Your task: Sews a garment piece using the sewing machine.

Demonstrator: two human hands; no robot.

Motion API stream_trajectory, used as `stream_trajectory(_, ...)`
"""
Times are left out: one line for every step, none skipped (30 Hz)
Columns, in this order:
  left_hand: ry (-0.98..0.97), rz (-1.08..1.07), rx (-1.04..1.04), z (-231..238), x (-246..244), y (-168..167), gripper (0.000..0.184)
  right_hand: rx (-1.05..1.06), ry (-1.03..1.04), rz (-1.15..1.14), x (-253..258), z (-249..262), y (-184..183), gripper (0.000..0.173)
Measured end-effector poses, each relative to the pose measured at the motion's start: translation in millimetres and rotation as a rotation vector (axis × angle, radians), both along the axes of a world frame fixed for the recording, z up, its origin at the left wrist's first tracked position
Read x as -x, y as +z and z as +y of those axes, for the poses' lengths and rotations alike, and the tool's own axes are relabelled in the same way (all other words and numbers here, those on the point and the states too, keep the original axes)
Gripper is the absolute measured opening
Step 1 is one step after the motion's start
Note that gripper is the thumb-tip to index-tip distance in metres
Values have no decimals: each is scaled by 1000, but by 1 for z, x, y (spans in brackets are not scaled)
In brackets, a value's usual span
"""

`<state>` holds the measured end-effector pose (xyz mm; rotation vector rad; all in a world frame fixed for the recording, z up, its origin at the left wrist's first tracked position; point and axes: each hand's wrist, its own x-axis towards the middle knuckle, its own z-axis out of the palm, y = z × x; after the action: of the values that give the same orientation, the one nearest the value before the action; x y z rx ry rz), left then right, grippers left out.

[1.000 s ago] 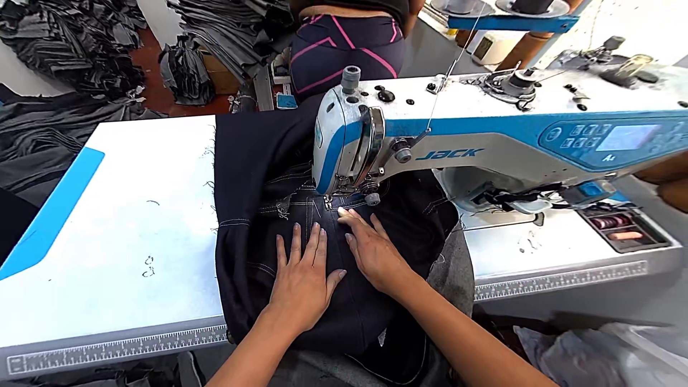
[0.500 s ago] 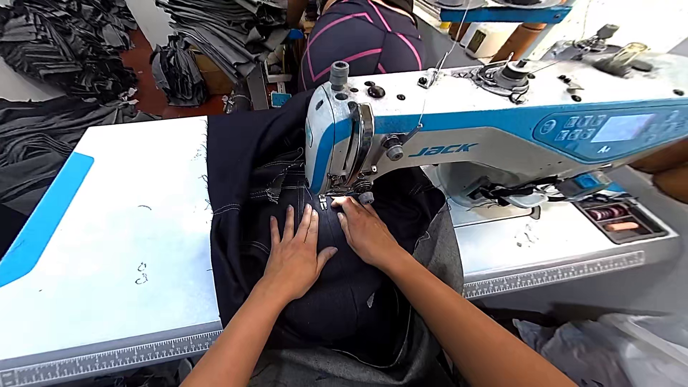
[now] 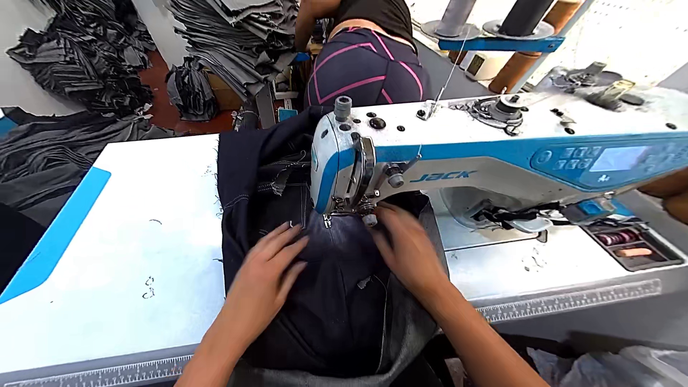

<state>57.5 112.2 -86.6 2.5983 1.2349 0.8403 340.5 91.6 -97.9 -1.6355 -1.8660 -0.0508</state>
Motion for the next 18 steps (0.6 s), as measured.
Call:
stream_trajectory(135, -99, -57, -18, 19, -1, 38, -32, -80, -54, -15, -23, -6, 43)
stream_trajectory(290, -188, -13, -34, 35, -5, 45, -28, -158, -47, -28, -44, -16, 61)
stream_trajectory(424, -268, 126, -45, 47, -9, 57, 1, -230, -36, -37, -61, -28, 78)
stream_trajectory(510, -339, 290, -52, 53, -14, 67, 35, -283, -39, -41, -73, -37, 87)
stream_trajectory(552, -381, 390, -56, 51, -18, 72, 64, -306, -41, -40, -78, -40, 89)
stream_trajectory(548, -381, 439, -58, 43, -19, 78, 87, -301, -37, -38, -79, -38, 89)
stream_trajectory(525, -354, 466, -58, 33, -17, 85, 97, -282, -29, -34, -76, -35, 90)
stream_trajectory(501, -320, 487, -57, 22, -13, 93, 96, -269, -26, -28, -73, -32, 92)
stream_trajectory(490, -295, 482, -55, 11, -11, 97, 101, -264, -29, -22, -71, -28, 93)
stream_trajectory(483, -295, 477, -53, 5, -10, 99, 105, -249, -51, -13, -71, -24, 92)
stream_trajectory(483, -314, 490, -52, 2, -10, 99, 88, -195, -82, -3, -75, -22, 84)
stream_trajectory(489, -343, 502, -54, 2, -11, 97, 28, -79, -124, 7, -81, -21, 68)
stream_trajectory(500, -372, 508, -58, 6, -12, 95, -38, 72, -174, 16, -88, -25, 51)
stream_trajectory(516, -381, 488, -63, 12, -14, 92, -81, 243, -219, 21, -95, -31, 43)
stream_trajectory(524, -373, 462, -71, 20, -16, 89, -96, 413, -244, 23, -100, -38, 47)
stream_trajectory(525, -344, 434, -83, 32, -16, 86, -85, 526, -256, 18, -107, -45, 54)
stream_trajectory(516, -287, 415, -98, 46, -15, 82, -22, 563, -295, 7, -120, -52, 61)
stream_trajectory(491, -211, 441, -117, 62, -9, 78, 101, 534, -348, -10, -139, -56, 64)
